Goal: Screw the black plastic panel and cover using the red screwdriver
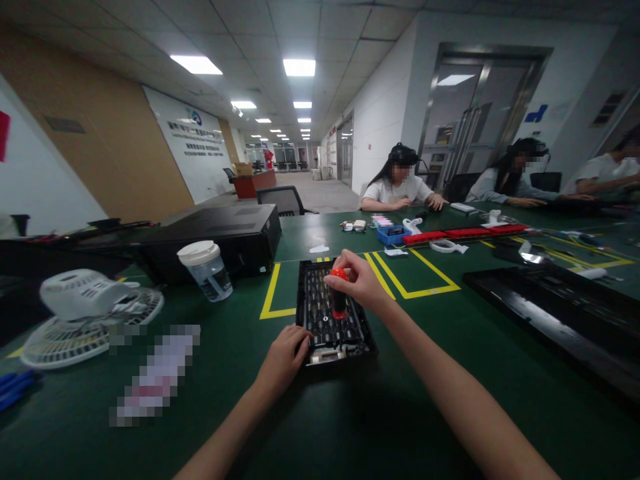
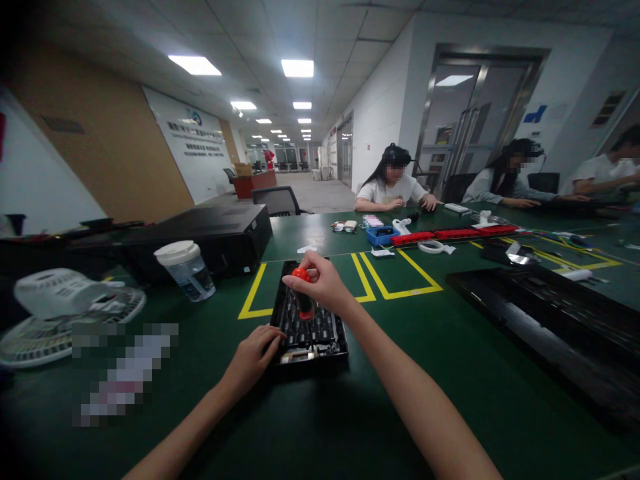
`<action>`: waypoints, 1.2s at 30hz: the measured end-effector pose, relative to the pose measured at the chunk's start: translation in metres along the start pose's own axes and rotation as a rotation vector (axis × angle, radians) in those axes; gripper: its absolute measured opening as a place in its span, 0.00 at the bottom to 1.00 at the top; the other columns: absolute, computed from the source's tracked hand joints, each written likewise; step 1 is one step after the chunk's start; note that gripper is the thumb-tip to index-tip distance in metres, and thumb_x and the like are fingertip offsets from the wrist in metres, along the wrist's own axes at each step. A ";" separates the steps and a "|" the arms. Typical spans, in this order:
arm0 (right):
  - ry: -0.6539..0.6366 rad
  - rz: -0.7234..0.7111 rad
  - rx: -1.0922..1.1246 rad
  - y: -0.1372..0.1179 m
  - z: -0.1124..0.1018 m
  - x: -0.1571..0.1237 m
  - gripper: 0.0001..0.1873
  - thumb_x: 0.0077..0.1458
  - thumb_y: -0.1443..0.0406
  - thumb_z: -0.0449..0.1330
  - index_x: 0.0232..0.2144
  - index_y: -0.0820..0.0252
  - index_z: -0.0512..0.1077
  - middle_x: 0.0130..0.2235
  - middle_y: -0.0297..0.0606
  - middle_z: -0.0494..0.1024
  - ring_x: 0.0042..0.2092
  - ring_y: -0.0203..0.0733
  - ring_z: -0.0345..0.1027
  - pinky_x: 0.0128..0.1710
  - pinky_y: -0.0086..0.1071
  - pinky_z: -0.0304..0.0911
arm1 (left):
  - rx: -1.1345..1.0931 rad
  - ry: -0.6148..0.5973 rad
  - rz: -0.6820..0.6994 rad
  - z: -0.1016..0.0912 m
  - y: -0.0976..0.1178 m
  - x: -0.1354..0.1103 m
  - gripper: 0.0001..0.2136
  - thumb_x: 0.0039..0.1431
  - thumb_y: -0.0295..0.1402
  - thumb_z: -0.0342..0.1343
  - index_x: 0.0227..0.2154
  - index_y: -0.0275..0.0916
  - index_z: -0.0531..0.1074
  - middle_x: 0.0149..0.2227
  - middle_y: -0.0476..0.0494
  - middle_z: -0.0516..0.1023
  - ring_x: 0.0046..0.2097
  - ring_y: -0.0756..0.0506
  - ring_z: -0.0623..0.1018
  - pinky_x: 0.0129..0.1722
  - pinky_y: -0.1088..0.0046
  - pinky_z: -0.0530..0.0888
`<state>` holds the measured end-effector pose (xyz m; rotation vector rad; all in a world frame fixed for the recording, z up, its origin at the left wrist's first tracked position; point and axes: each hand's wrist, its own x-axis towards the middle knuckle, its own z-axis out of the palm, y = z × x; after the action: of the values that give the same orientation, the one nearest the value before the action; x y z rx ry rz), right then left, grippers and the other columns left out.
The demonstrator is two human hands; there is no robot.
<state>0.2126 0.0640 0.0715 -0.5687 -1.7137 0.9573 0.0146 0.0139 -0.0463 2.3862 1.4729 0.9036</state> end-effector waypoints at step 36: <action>0.372 -0.133 -0.694 -0.010 0.023 -0.011 0.19 0.49 0.54 0.58 0.24 0.58 0.54 0.20 0.28 0.59 0.22 0.31 0.52 0.22 0.26 0.49 | -0.017 0.002 -0.011 -0.002 0.004 0.000 0.11 0.61 0.33 0.43 0.34 0.42 0.72 0.38 0.45 0.75 0.44 0.44 0.71 0.48 0.63 0.68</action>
<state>0.1959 0.0428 0.0702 -0.9938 -1.6877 0.1170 0.0158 0.0115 -0.0431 2.3635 1.4724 0.9129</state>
